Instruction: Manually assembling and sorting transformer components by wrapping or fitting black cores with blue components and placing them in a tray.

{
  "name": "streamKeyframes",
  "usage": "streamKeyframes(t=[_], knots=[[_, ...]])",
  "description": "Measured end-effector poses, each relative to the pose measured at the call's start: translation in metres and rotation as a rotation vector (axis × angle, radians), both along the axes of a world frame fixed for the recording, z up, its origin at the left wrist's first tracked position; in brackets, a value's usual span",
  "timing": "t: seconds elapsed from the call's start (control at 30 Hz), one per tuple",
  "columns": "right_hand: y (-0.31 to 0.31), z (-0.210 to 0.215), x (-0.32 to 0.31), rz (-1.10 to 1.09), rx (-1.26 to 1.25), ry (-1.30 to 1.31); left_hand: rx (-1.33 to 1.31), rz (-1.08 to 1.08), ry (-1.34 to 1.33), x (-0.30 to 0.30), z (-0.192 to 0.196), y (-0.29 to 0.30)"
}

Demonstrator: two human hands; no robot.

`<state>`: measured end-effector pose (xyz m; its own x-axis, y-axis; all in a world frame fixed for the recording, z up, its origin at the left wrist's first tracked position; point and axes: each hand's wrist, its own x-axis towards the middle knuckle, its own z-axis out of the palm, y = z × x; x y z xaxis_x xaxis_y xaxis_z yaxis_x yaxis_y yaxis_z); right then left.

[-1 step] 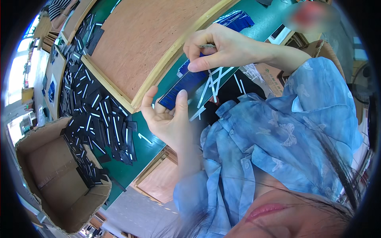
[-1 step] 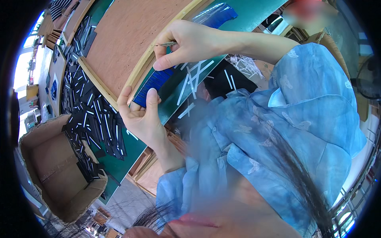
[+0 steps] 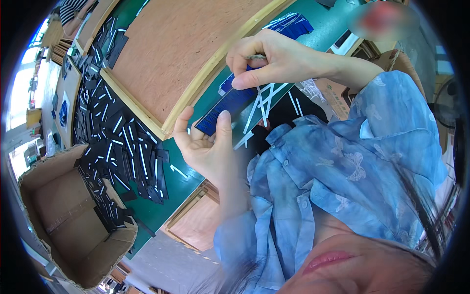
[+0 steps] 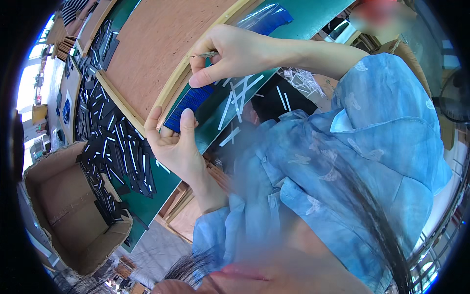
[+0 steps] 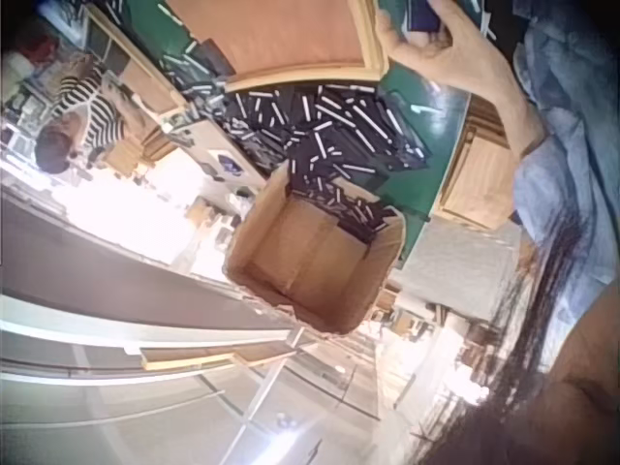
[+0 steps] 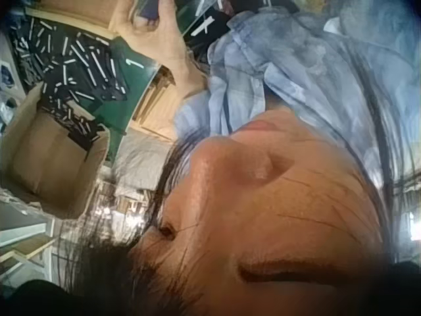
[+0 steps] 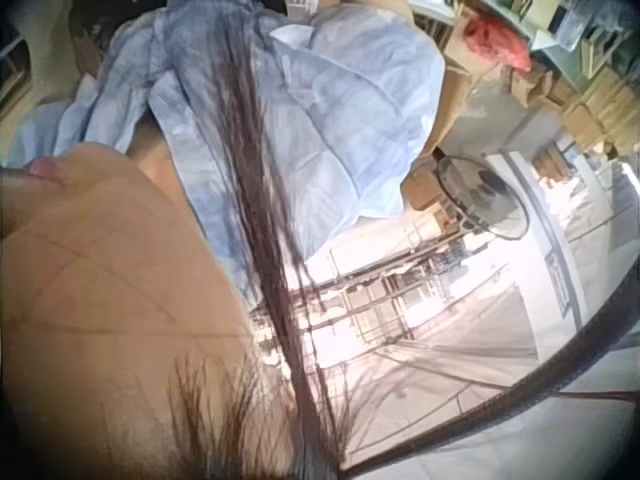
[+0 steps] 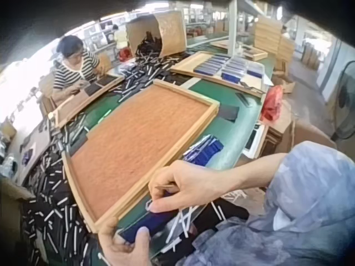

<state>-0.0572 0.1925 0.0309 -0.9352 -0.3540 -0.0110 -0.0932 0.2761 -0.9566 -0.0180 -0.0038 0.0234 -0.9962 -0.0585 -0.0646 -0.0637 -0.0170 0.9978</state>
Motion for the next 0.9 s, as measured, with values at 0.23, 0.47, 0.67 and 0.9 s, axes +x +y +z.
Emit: streamKeyframes(t=[0.23,0.47,0.67,0.9], knots=[[-0.012,-0.013,-0.004,0.007,-0.262,0.269,0.313,-0.036,-0.024,-0.005,-0.002,-0.021],[-0.046,0.012,-0.047,0.203,-0.248,0.344,0.660,-0.103,-0.048,-0.010,0.003,-0.024],[-0.081,0.015,-0.229,0.092,0.575,0.742,-0.410,0.230,0.435,0.014,-0.067,-0.038],[-0.131,-0.019,-0.313,0.164,0.709,0.800,-0.543,0.198,0.675,0.010,-0.075,-0.048]])
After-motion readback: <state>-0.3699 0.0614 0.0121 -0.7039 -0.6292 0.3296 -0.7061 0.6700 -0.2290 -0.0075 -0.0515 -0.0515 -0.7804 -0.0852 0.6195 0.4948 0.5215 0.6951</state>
